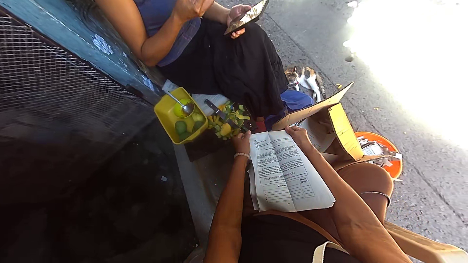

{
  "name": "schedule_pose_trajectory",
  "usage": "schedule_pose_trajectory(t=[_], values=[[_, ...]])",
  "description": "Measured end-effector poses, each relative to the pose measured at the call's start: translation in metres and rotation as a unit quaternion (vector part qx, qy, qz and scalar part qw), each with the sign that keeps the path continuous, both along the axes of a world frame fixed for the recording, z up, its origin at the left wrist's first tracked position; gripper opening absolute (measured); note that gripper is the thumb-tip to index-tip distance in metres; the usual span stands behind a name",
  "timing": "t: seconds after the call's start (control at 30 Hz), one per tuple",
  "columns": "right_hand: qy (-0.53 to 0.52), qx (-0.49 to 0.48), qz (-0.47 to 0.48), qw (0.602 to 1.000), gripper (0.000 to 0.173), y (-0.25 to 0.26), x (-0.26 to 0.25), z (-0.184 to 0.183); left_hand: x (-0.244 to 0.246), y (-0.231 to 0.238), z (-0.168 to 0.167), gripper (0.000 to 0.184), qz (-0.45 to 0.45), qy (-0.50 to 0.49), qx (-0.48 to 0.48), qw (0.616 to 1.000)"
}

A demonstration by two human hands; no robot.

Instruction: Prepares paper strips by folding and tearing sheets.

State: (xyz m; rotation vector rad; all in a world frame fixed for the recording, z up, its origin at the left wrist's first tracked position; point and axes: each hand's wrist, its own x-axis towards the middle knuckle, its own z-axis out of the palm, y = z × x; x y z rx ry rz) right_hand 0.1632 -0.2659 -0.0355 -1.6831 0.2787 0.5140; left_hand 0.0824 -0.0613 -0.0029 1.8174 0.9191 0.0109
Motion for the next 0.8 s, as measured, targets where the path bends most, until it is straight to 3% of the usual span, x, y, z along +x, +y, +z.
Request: schedule_pose_trajectory(t=[0.53,0.8], values=[[0.02,0.046,-0.075,0.996,0.024,0.001,-0.013,0.005,-0.008,-0.016,-0.003,0.039,0.048,-0.046,0.042,0.997],[-0.003,0.007,-0.031,0.999,0.03,-0.006,-0.003,-0.016,-0.01,-0.004,0.005,0.043,-0.005,-0.023,0.091,0.996]])
